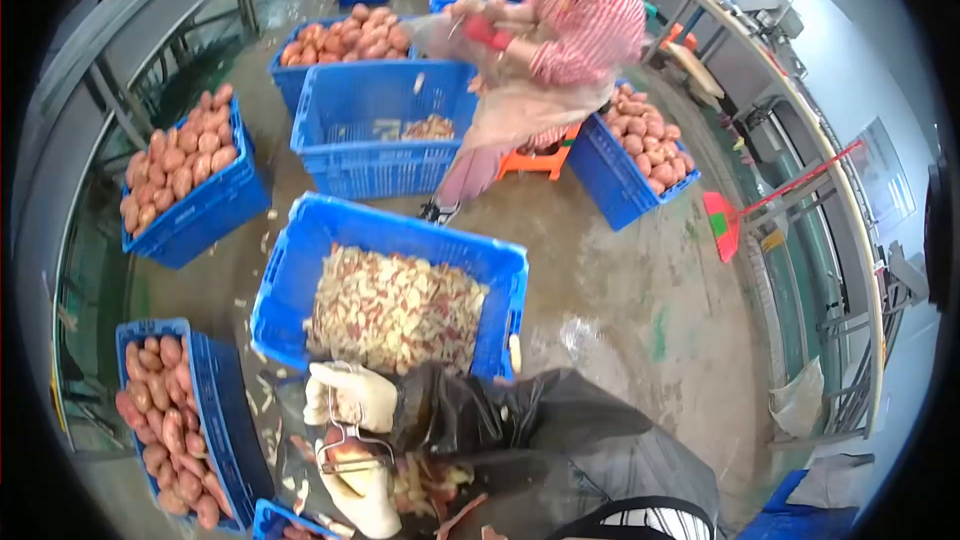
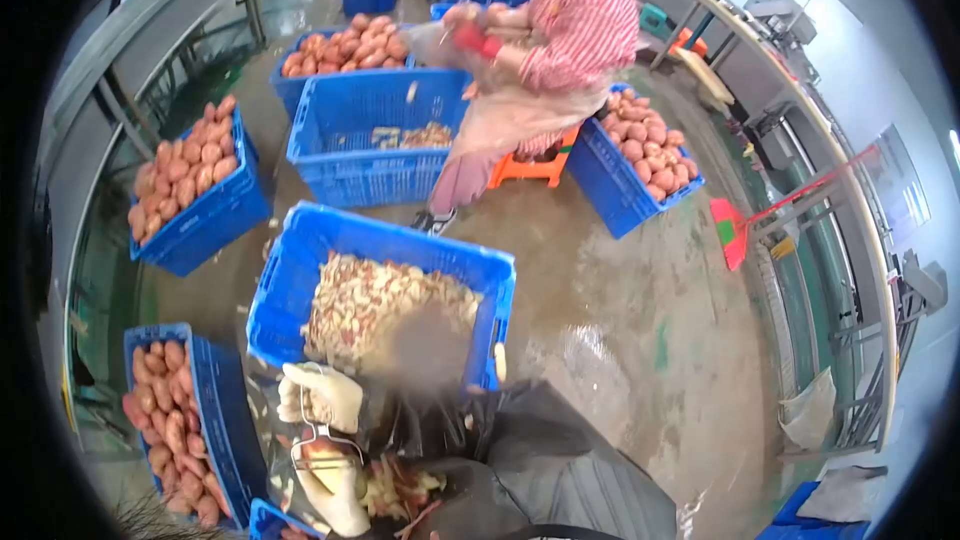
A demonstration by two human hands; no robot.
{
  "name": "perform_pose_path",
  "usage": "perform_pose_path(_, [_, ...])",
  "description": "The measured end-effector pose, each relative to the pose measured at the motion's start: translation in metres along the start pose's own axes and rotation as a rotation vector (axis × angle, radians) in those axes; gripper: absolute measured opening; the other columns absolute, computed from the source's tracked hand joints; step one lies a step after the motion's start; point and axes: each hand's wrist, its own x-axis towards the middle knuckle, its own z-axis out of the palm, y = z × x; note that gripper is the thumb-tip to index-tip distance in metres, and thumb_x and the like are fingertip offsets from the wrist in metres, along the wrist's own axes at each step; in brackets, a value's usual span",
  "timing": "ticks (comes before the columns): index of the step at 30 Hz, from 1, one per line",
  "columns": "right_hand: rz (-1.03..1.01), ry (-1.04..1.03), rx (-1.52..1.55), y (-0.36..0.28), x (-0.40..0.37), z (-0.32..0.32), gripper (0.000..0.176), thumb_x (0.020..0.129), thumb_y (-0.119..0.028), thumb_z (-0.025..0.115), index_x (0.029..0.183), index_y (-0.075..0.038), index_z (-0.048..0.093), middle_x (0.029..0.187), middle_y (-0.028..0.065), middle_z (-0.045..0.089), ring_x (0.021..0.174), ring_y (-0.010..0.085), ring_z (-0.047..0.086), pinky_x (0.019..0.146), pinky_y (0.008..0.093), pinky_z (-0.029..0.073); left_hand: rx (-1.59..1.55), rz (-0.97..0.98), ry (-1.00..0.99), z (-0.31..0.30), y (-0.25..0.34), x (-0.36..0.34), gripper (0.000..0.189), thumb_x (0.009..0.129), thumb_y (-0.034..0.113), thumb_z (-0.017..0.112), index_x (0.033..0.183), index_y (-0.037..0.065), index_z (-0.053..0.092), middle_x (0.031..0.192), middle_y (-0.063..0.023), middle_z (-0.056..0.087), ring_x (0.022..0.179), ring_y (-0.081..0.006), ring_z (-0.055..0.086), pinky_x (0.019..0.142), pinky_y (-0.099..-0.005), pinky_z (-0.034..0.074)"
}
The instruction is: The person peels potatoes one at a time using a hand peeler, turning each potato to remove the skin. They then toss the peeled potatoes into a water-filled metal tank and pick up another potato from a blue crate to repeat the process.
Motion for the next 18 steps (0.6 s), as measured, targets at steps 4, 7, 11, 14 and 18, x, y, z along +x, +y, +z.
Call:
perform_pose_path(4, [0.026, -0.001, 0.015, -0.012, -0.005, 0.002, 0.034, 0.093, -0.039, 0.051, 0.080, -0.007, 0.053, 0.056, -0.0001, 0.042, 0.054, 0.0155, 0.047, 0.055, 0.0316, 0.044, -1.732, -0.908, -0.019, -0.022, -0.060, 0.036, 0.014, 0.082, 0.015, 0.064, 0.094, 0.007, 0.061, 0.085, -0.0020, 0.062, 0.073, -0.0119, 0.058, 0.069, -0.0258, 0.048])
perform_pose_path(7, [0.067, 0.122, 0.073, -0.006, -0.011, 0.002, 0.046, 0.090, -0.053, 0.046, 0.078, -0.008, 0.050, 0.053, -0.0006, 0.039, 0.047, 0.0137, 0.041, 0.046, 0.0294, 0.038, -1.705, -0.967, -0.318, -0.029, -0.072, 0.030, 0.013, 0.083, 0.015, 0.061, 0.093, 0.008, 0.061, 0.087, -0.0008, 0.062, 0.080, -0.0133, 0.057, 0.071, -0.0259, 0.047])
perform_pose_path(11, [0.014, 0.119, -0.053, 0.003, 0.007, -0.026, 0.039, 0.088, -0.048, 0.054, 0.078, -0.010, 0.050, 0.053, -0.0014, 0.043, 0.042, 0.0128, 0.045, 0.038, 0.0275, 0.038, 0.053, -0.015, -0.018, 0.028, -0.024, -0.002, 0.078, 0.062, -0.008, 0.056, 0.136, 0.003, 0.032, 0.121, -0.0134, 0.045, 0.110, -0.0219, 0.048, 0.092, -0.0332, 0.042])
perform_pose_path(14, [-0.108, 0.271, 0.004, 0.000, 0.058, -0.078, 0.038, 0.087, -0.047, 0.056, 0.075, -0.012, 0.049, 0.053, -0.0022, 0.044, 0.043, 0.0137, 0.046, 0.039, 0.0290, 0.040, 0.339, 0.065, 0.026, 0.027, -0.014, 0.003, 0.083, 0.060, -0.001, 0.060, 0.138, 0.005, 0.030, 0.126, -0.0131, 0.043, 0.110, -0.0247, 0.046, 0.098, -0.0348, 0.036])
perform_pose_path(18, [-0.127, 0.301, 0.330, -0.025, 0.050, -0.056, 0.037, 0.091, -0.042, 0.052, 0.066, -0.016, 0.046, 0.049, -0.0012, 0.044, 0.041, 0.0148, 0.043, 0.039, 0.0278, 0.036, 0.122, 0.077, -0.091, -0.006, -0.037, 0.014, 0.082, 0.063, 0.001, 0.060, 0.138, 0.006, 0.030, 0.126, -0.0132, 0.044, 0.112, -0.0252, 0.046, 0.099, -0.0359, 0.036])
